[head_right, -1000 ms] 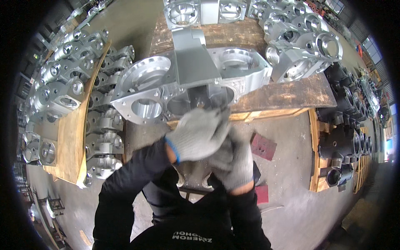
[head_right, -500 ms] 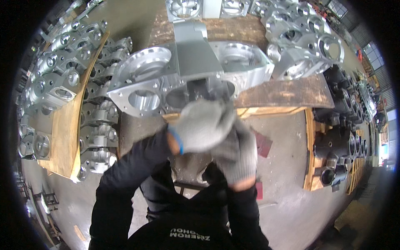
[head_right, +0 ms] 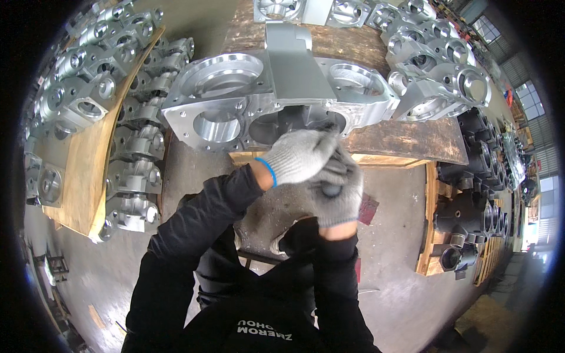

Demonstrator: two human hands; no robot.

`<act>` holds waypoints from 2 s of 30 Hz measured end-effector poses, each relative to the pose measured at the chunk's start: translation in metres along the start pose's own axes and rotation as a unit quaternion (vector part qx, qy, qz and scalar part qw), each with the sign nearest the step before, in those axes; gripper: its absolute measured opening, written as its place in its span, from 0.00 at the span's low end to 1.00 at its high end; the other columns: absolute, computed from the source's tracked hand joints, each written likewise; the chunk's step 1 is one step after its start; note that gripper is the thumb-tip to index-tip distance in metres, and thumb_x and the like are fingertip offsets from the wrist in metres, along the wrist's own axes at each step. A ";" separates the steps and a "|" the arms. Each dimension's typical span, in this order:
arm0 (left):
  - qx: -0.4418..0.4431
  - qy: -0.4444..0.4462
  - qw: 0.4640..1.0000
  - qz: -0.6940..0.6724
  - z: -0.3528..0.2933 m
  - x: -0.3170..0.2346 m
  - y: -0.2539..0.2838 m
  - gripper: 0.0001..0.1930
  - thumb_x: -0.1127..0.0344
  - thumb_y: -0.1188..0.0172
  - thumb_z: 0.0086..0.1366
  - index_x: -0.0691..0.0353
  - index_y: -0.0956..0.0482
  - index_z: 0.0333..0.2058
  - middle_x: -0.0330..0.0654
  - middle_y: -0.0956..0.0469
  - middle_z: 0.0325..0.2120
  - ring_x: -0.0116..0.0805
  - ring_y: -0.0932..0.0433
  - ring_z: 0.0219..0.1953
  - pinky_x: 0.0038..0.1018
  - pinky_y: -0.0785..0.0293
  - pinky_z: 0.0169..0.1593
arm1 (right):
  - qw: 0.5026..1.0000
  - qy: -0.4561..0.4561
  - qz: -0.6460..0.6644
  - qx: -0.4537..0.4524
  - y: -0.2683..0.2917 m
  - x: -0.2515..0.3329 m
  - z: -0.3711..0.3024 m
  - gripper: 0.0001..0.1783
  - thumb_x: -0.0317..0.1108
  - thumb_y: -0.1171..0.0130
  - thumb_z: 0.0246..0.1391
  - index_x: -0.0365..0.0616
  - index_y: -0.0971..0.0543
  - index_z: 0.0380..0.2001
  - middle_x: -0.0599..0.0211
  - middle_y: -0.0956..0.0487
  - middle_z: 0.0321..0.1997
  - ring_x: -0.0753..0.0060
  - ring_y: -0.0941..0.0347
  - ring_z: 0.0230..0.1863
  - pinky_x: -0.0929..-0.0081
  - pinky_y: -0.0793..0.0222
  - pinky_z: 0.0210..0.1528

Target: The person uses a deburring tool to scrape and smooth the edges of a large metal casting on a wooden workbench. They repeatedly reposition the part to access different edges and surfaces, then place the finished piece aside and pick up another similar casting to continue the process.

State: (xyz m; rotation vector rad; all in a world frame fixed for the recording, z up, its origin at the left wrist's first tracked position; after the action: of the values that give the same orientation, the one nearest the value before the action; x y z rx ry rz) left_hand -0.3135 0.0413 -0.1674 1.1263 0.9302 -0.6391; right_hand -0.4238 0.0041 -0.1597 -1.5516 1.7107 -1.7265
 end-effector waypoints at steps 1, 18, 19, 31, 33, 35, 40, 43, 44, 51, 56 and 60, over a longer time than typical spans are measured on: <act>-0.002 -0.036 0.999 0.023 -0.001 0.003 -0.001 0.24 0.52 0.56 0.76 0.64 0.19 0.31 0.56 0.17 0.27 0.57 0.16 0.34 0.49 0.20 0.41 | 0.976 0.036 -0.119 -0.176 -0.004 0.002 -0.006 0.20 0.35 0.57 0.72 0.34 0.24 0.57 0.69 0.17 0.37 0.85 0.21 0.30 0.81 0.17 0.39; -0.262 -0.072 0.802 0.532 -0.040 0.010 0.141 0.34 0.27 0.46 0.66 0.54 0.12 0.35 0.38 0.22 0.13 0.32 0.20 0.17 0.32 0.24 0.22 | 0.983 -0.073 0.160 -0.051 0.010 -0.013 0.025 0.12 0.37 0.48 0.73 0.43 0.29 0.34 0.79 0.34 0.26 0.88 0.42 0.19 0.88 0.44 0.14; -0.304 -0.133 0.775 0.538 -0.042 0.013 0.142 0.34 0.26 0.47 0.66 0.54 0.12 0.34 0.38 0.23 0.12 0.31 0.21 0.16 0.31 0.26 0.20 | 0.991 -0.068 0.101 -0.056 0.013 -0.014 0.026 0.11 0.36 0.48 0.73 0.41 0.28 0.37 0.79 0.35 0.25 0.87 0.41 0.19 0.87 0.43 0.14; -0.391 -0.098 0.832 0.382 -0.038 0.032 0.137 0.20 0.48 0.33 0.53 0.61 0.15 0.33 0.47 0.18 0.23 0.47 0.17 0.25 0.41 0.22 0.32 | 0.964 0.046 -0.260 -0.016 0.012 -0.020 0.043 0.14 0.38 0.47 0.73 0.48 0.30 0.30 0.78 0.35 0.23 0.86 0.45 0.18 0.85 0.50 0.17; -0.385 -0.082 0.839 0.376 -0.036 0.034 0.136 0.18 0.50 0.33 0.54 0.60 0.14 0.33 0.47 0.17 0.25 0.46 0.16 0.28 0.41 0.22 0.34 | 0.950 0.076 -0.302 -0.032 0.012 -0.018 0.033 0.13 0.40 0.46 0.73 0.46 0.28 0.32 0.77 0.34 0.24 0.86 0.44 0.19 0.87 0.49 0.18; -0.412 -0.130 0.813 0.390 -0.038 0.032 0.133 0.16 0.52 0.35 0.55 0.60 0.13 0.32 0.47 0.17 0.27 0.45 0.15 0.32 0.40 0.22 0.36 | 0.920 0.113 -0.316 -0.201 0.013 -0.020 0.022 0.11 0.36 0.51 0.74 0.40 0.27 0.39 0.79 0.38 0.24 0.87 0.44 0.19 0.88 0.50 0.14; -0.368 -0.099 0.842 0.381 -0.035 0.031 0.131 0.13 0.55 0.39 0.56 0.57 0.11 0.30 0.49 0.15 0.31 0.46 0.15 0.34 0.40 0.23 0.39 | 0.912 0.128 -0.385 -0.056 0.002 -0.017 0.023 0.12 0.37 0.44 0.71 0.41 0.25 0.34 0.77 0.30 0.25 0.86 0.40 0.21 0.88 0.48 0.21; -0.374 -0.079 0.845 0.374 -0.033 0.033 0.128 0.13 0.56 0.38 0.55 0.57 0.12 0.29 0.50 0.15 0.30 0.46 0.15 0.33 0.40 0.23 0.38 | 0.858 0.137 -0.439 -0.229 0.006 -0.017 0.000 0.16 0.41 0.42 0.70 0.37 0.22 0.37 0.76 0.30 0.23 0.86 0.41 0.18 0.85 0.51 0.17; -0.423 -0.091 0.818 0.379 -0.034 0.032 0.128 0.12 0.57 0.38 0.55 0.58 0.12 0.29 0.50 0.15 0.30 0.46 0.15 0.33 0.40 0.23 0.36 | 0.857 0.141 -0.443 -0.221 0.007 -0.017 -0.001 0.17 0.42 0.41 0.69 0.35 0.20 0.40 0.75 0.29 0.23 0.86 0.41 0.17 0.84 0.53 0.15; -0.399 -0.058 0.848 0.343 -0.035 0.029 0.129 0.14 0.58 0.38 0.56 0.62 0.12 0.33 0.52 0.17 0.33 0.47 0.15 0.35 0.41 0.22 0.38 | 0.798 0.135 -0.542 -0.227 -0.003 -0.012 -0.013 0.16 0.43 0.43 0.69 0.44 0.21 0.30 0.77 0.27 0.21 0.85 0.36 0.19 0.83 0.46 0.23; -0.372 -0.041 0.878 0.299 -0.037 0.025 0.135 0.38 0.54 0.33 0.56 0.82 0.30 0.56 0.53 0.17 0.28 0.49 0.15 0.31 0.40 0.21 0.36 | 0.815 0.152 -0.553 -0.082 -0.010 -0.004 0.026 0.14 0.40 0.41 0.67 0.41 0.20 0.32 0.75 0.29 0.20 0.84 0.36 0.19 0.84 0.44 0.20; -0.376 -0.031 0.874 0.307 -0.037 0.023 0.137 0.41 0.54 0.33 0.55 0.84 0.34 0.58 0.52 0.16 0.27 0.49 0.15 0.31 0.40 0.21 0.36 | 0.815 0.107 -0.517 -0.238 -0.009 -0.009 0.001 0.13 0.40 0.44 0.69 0.42 0.20 0.36 0.76 0.27 0.23 0.83 0.35 0.19 0.82 0.40 0.23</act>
State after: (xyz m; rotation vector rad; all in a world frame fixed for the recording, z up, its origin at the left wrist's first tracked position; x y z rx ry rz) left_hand -0.2009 0.1212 -0.1290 0.6174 0.6125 0.2173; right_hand -0.4153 0.0126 -0.1567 -3.0296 1.5422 -2.0068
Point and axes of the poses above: each hand's wrist, its own z-axis towards the middle knuckle, its own y-axis out of the back of the hand, x = y × z, the point moved 2 cm from there along z, towards the middle knuckle
